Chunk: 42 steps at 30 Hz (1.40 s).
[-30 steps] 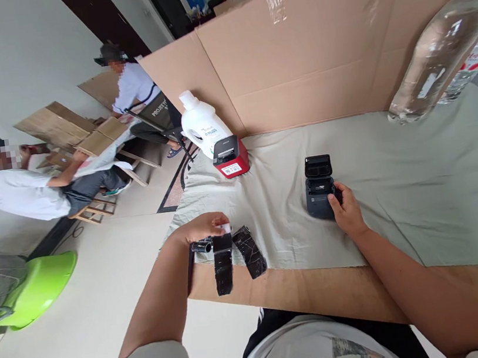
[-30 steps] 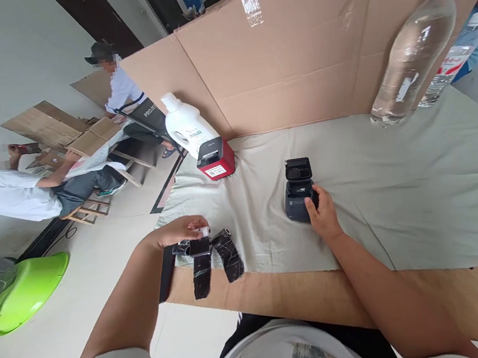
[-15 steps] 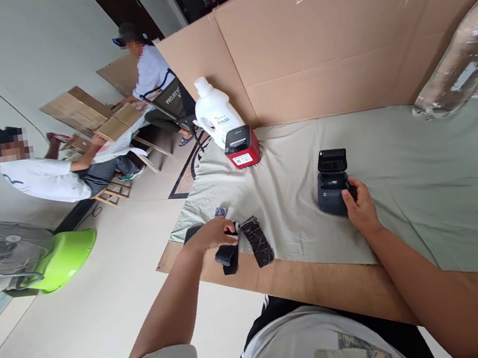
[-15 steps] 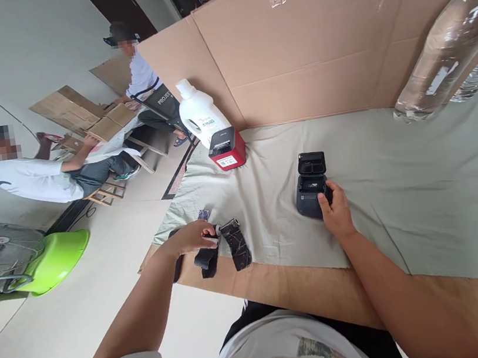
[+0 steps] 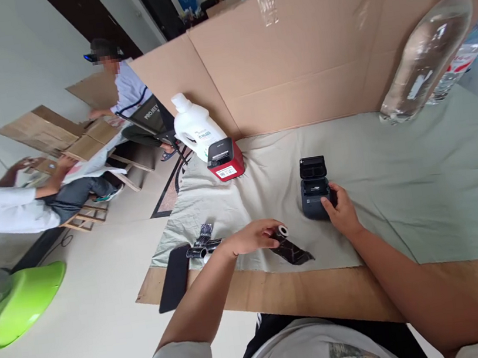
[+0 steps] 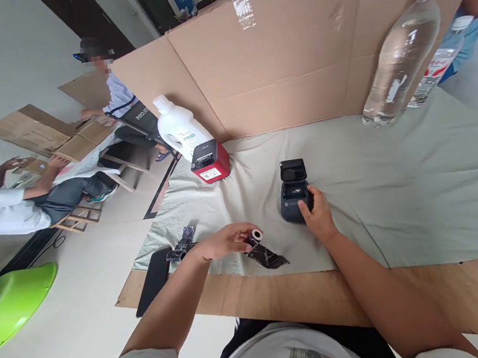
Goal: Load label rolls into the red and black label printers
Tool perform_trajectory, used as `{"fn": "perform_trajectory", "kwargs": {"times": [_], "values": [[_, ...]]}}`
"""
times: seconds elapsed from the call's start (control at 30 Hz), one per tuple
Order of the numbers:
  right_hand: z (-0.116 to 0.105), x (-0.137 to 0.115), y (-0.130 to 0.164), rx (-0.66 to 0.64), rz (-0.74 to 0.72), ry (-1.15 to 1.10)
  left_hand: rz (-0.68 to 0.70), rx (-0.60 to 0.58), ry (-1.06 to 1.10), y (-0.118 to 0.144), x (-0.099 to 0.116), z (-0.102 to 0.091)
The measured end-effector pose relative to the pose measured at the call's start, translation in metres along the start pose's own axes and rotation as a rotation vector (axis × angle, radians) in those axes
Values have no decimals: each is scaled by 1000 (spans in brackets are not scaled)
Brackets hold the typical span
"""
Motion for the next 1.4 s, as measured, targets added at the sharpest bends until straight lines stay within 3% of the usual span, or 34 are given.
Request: {"fn": "perform_trajectory", "kwargs": {"times": [0.07, 0.1, 0.17, 0.27, 0.4, 0.53, 0.7, 0.83, 1.1, 1.17, 1.3, 1.33, 1.4], "values": [[1, 1, 0, -9, -8, 10, 145, -60, 113, -24, 27, 7], [2, 1, 0, -14, -13, 18, 198, -18, 118, -38, 37, 6], [3, 1, 1, -21, -29, 26, 259, 174, 51, -71, 50, -1], [2, -2, 2, -26, -54, 16, 229, 402, -195, -118, 57, -13], [0, -8, 3, -41, -89, 27, 136, 375, -557, -155, 62, -14], [-2, -15, 3, -39, -134, 63, 100, 381, -667, -159, 67, -11], [-5, -20, 4, -38, -191, 121, 151, 465, -520, -156, 63, -11], [-7, -23, 5, -37, -244, 140, 137, 446, -542, -161, 54, -9], [-10, -32, 2, -58, -286, 131, 253, 510, -596, -166, 45, 0], [-12, -33, 2, -53, -268, 112, 262, 580, -534, -165, 40, -2], [-15, -28, 0, -19, -199, 52, 236, 908, -249, -162, 31, -20], [-16, -27, 0, -11, -188, 32, 234, 931, -149, -163, 29, -23], [-16, -24, 0, 0, -172, 0, 236, 859, 50, -168, 25, -25]]}}
Point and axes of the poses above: each hand's wrist, its own y-axis away from the middle knuckle, its own z-axis out of the palm, x = y × z, the point moved 4 cm from there along -y, towards the middle knuckle, and after that the axes turned 6 degrees about -y, right-handed, at the moved point
